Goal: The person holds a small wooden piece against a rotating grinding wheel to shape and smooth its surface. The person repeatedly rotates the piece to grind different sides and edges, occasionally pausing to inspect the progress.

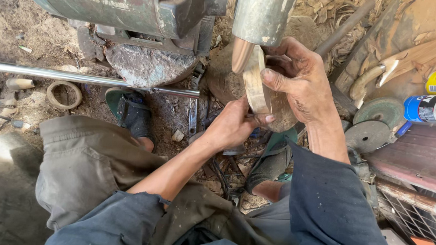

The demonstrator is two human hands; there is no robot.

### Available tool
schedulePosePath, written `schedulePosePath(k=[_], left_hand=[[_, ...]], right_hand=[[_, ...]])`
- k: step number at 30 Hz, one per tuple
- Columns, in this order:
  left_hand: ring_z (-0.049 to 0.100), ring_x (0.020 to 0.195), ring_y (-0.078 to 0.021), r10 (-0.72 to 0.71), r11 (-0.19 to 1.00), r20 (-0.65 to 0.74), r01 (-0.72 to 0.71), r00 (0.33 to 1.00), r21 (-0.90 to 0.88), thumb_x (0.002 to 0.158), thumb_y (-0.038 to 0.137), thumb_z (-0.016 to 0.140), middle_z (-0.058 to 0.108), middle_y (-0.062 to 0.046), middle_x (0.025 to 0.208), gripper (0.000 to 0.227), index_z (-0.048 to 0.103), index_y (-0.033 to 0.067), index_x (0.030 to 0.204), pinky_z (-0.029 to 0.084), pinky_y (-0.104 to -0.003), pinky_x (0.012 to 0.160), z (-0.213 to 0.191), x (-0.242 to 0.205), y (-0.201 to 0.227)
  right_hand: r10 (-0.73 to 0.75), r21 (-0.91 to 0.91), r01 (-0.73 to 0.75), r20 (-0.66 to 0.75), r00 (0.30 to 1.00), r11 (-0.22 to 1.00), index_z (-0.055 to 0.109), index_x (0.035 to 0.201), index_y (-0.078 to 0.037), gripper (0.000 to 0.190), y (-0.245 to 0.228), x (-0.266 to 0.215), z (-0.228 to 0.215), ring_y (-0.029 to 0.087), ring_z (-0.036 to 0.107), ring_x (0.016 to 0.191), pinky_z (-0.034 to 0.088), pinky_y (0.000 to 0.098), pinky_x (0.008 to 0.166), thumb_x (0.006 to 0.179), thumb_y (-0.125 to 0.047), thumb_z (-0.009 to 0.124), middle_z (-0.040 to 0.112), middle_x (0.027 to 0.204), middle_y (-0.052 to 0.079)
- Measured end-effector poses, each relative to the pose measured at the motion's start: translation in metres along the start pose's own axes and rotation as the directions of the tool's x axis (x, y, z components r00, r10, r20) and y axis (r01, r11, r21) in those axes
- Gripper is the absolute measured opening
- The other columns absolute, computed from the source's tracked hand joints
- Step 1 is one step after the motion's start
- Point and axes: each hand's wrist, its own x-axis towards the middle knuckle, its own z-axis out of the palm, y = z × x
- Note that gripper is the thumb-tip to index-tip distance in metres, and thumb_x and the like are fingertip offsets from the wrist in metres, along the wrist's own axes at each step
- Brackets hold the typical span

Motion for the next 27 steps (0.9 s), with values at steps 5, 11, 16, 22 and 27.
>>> schedulePosePath(k=[5, 11, 16, 22, 27], left_hand=[[0.073, 0.106, -0.0266, -0.079, 0.997, 0.076, 0.081, 0.994, -0.015, 0.091, 0.032, 0.072, 0.075, -0.019, 0.114, 0.052, 0.06, -0.001, 0.13, 0.054, -0.042, 0.095, -0.009, -0.003, 0.003], [0.074, 0.105, -0.023, -0.037, 0.988, 0.135, 0.057, 0.99, -0.142, 0.092, 0.029, 0.07, 0.077, -0.017, 0.112, 0.047, 0.063, -0.0032, 0.125, 0.056, -0.038, 0.095, -0.022, -0.005, 0.01], [0.074, 0.101, -0.0209, -0.076, 0.977, 0.203, 0.114, 0.976, -0.182, 0.092, 0.032, 0.07, 0.078, -0.015, 0.106, 0.045, 0.069, -0.0046, 0.119, 0.056, -0.036, 0.092, -0.033, -0.003, 0.007], [0.073, 0.095, -0.021, -0.074, 0.934, 0.216, 0.144, 0.974, -0.327, 0.091, 0.033, 0.07, 0.076, -0.017, 0.104, 0.05, 0.065, -0.0075, 0.121, 0.061, -0.036, 0.082, -0.036, -0.001, 0.009], [0.075, 0.095, -0.0223, -0.145, 0.926, 0.202, 0.205, 0.969, -0.318, 0.091, 0.039, 0.071, 0.076, -0.019, 0.105, 0.06, 0.063, -0.0102, 0.124, 0.062, -0.035, 0.083, -0.046, -0.002, 0.018]], right_hand=[[0.021, -0.042, -0.023, -0.056, 0.998, 0.999, 0.066, 0.133, -0.003, 0.05, 0.005, 0.004, 0.0, 0.019, 0.067, 0.116, 0.054, 0.0359, 0.107, 0.088, -0.011, 0.086, 0.071, 0.122, 0.006], [0.003, -0.055, -0.009, -0.1, 0.995, 0.998, 0.065, 0.137, -0.003, 0.054, 0.012, 0.013, -0.001, 0.017, 0.066, 0.116, 0.053, 0.0343, 0.107, 0.089, -0.015, 0.086, 0.072, 0.123, 0.005], [-0.017, -0.027, 0.014, -0.108, 0.994, 1.0, 0.065, 0.136, -0.001, 0.053, 0.02, 0.021, -0.004, 0.017, 0.066, 0.118, 0.053, 0.0346, 0.108, 0.09, -0.018, 0.086, 0.073, 0.122, 0.005], [-0.042, -0.095, 0.03, -0.126, 0.991, 0.995, 0.067, 0.135, -0.002, 0.048, 0.029, 0.027, -0.01, 0.016, 0.066, 0.115, 0.054, 0.0354, 0.107, 0.093, -0.015, 0.083, 0.074, 0.118, 0.005], [-0.049, -0.061, 0.039, -0.168, 0.985, 0.997, 0.066, 0.135, -0.003, 0.043, 0.034, 0.036, -0.015, 0.018, 0.067, 0.113, 0.056, 0.0394, 0.106, 0.094, -0.008, 0.078, 0.073, 0.117, 0.007]])
